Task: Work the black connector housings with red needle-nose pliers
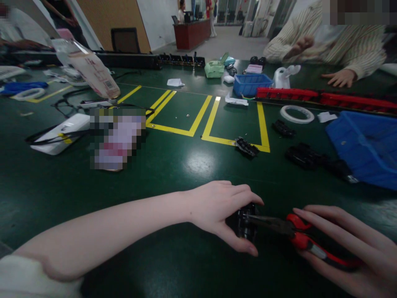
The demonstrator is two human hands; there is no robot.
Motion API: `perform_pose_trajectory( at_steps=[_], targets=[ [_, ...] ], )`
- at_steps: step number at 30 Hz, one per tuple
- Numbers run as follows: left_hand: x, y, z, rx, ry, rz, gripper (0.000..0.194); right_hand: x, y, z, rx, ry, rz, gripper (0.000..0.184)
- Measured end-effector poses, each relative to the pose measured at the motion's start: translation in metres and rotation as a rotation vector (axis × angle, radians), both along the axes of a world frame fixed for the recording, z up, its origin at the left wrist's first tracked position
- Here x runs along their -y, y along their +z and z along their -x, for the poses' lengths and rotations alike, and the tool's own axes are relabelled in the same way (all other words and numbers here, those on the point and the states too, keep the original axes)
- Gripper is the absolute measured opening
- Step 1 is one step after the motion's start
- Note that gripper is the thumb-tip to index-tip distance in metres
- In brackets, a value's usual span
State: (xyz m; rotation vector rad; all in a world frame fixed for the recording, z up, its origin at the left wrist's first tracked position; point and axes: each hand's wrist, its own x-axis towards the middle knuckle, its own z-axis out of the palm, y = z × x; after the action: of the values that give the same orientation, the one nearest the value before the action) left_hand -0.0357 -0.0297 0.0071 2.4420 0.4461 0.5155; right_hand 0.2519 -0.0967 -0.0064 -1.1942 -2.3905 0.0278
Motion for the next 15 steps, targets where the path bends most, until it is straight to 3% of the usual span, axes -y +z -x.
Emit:
perform_pose_trajectory(
  at_steps=[5, 15],
  targets=[
    [0.0032, -0.0018, 0.0007, -0.056, 0.031, -0.083, 0.078, -0.0015, 0.0001, 0.0032, -0.015, -0.018, 0.013, 0.037],
    [0.0035, 0.0012, 0.0004, -0.206, 0.056, -0.146, 0.087, -0.0089, 0.0008, 0.0, 0.132, 0.07, -0.144, 0.037]
  ],
)
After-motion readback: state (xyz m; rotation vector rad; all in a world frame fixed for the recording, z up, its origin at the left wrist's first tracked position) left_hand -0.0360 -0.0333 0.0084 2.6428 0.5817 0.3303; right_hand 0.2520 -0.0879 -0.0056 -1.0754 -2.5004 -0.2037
